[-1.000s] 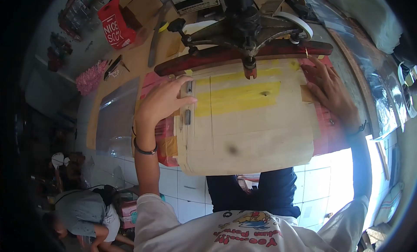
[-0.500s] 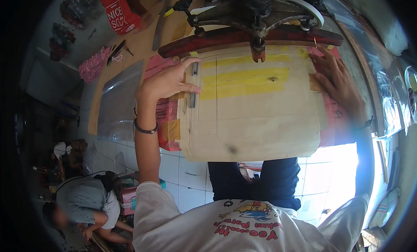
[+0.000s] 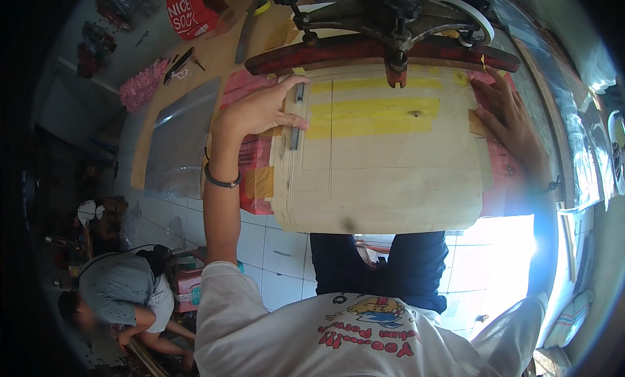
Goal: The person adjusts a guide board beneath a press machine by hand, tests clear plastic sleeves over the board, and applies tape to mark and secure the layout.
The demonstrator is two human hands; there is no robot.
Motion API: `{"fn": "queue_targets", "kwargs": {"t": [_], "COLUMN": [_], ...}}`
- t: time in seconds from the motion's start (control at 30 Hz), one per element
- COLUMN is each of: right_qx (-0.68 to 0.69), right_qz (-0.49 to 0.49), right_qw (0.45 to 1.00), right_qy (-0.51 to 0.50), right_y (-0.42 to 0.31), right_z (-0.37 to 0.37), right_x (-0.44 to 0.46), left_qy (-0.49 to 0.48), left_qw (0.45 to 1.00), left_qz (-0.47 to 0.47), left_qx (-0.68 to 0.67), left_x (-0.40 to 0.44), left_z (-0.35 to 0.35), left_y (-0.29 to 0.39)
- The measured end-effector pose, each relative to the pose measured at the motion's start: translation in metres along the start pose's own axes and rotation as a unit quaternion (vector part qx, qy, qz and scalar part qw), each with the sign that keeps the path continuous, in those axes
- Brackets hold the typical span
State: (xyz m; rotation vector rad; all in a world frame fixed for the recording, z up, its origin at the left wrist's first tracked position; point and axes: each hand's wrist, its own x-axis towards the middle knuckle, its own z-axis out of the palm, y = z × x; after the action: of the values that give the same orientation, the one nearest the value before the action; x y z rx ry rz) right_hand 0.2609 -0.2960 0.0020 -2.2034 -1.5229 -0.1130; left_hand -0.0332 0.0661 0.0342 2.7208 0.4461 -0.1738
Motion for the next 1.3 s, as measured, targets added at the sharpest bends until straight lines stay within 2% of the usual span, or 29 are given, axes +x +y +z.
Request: {"fn": "queue_targets", "kwargs": {"t": [0.17, 0.37, 0.53, 0.67, 0.77, 0.87, 0.97, 1.07, 1.3], "right_qx": [0.001, 0.008, -0.016, 0.009, 0.006, 0.074, 0.073, 0.051, 0.01], "right_qz": [-0.005, -0.004, -0.019, 0.014, 0.012, 0.027, 0.015, 0.0, -0.016], "right_qw": [1.0, 1.0, 1.0, 1.0, 1.0, 0.996, 0.997, 0.997, 0.998], "right_qy": [0.001, 0.015, 0.019, -0.014, -0.019, -0.032, -0.033, -0.051, -0.067], "right_y": [0.002, -0.007, -0.007, -0.014, -0.014, -0.013, -0.007, -0.012, -0.008], "right_z": [0.001, -0.003, -0.004, -0.009, -0.01, -0.009, -0.006, -0.007, -0.003], "right_x": [0.001, 0.0, -0.001, -0.002, -0.002, 0.002, 0.004, 0.006, 0.008], "left_qy": [-0.038, -0.002, -0.033, -0.053, -0.028, 0.026, -0.023, 0.053, 0.081], "left_qw": [0.998, 1.0, 0.999, 0.997, 0.999, 0.999, 0.997, 0.995, 0.989], "left_qz": [-0.048, -0.017, -0.032, -0.052, -0.02, 0.019, -0.07, -0.031, -0.057], "left_qx": [-0.001, -0.008, -0.007, -0.024, -0.024, 0.014, 0.018, 0.073, 0.106], "left_x": [-0.003, -0.001, -0.003, -0.003, -0.002, -0.001, 0.0, 0.003, 0.008], "left_z": [-0.01, -0.004, -0.011, -0.013, -0.005, 0.002, -0.009, 0.002, 0.005], "left_y": [0.014, 0.004, 0.011, 0.014, 0.004, -0.002, 0.017, 0.01, 0.018]}}
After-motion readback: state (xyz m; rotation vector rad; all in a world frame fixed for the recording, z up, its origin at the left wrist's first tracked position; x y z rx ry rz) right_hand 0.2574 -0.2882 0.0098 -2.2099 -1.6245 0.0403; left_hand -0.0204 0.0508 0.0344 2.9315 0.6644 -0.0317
